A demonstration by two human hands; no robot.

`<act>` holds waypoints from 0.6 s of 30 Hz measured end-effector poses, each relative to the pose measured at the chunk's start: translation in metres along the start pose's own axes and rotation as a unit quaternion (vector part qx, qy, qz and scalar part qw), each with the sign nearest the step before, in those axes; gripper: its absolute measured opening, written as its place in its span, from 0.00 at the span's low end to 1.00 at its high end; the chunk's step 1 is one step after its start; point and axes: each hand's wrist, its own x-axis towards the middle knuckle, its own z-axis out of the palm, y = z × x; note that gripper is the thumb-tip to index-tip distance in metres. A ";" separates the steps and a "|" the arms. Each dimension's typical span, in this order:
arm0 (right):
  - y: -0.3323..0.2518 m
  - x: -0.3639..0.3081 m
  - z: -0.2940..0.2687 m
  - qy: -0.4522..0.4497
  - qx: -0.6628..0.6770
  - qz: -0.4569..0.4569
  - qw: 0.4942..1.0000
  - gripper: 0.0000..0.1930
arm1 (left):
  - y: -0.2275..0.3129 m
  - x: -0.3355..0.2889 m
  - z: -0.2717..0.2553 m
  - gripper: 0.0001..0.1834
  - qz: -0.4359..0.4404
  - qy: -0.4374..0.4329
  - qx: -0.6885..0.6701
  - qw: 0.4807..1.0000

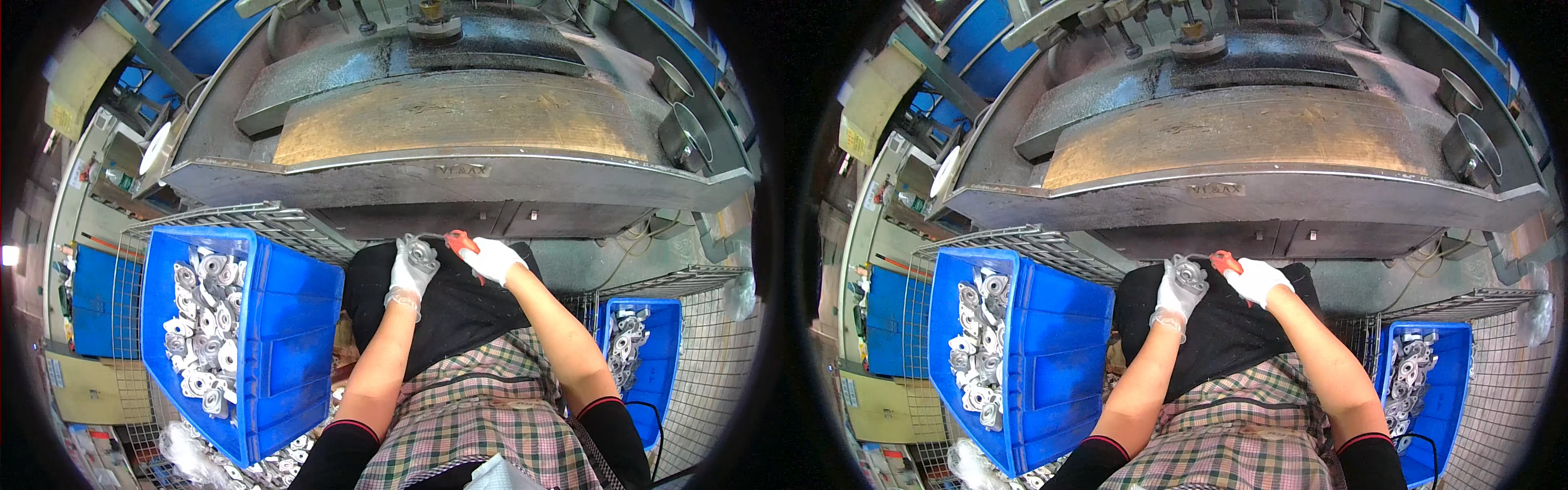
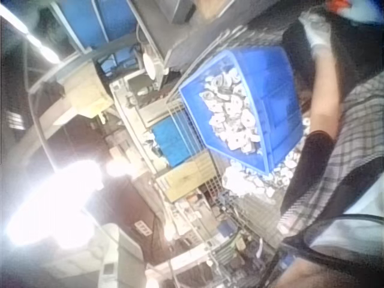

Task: Using an air gun to clean debris from metal components and placing them on a machine for processing.

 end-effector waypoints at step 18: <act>-0.009 -0.009 -0.003 0.000 -0.019 -0.001 1.000 0.25 | -0.004 0.007 0.001 0.29 -0.004 -0.053 0.000 0.999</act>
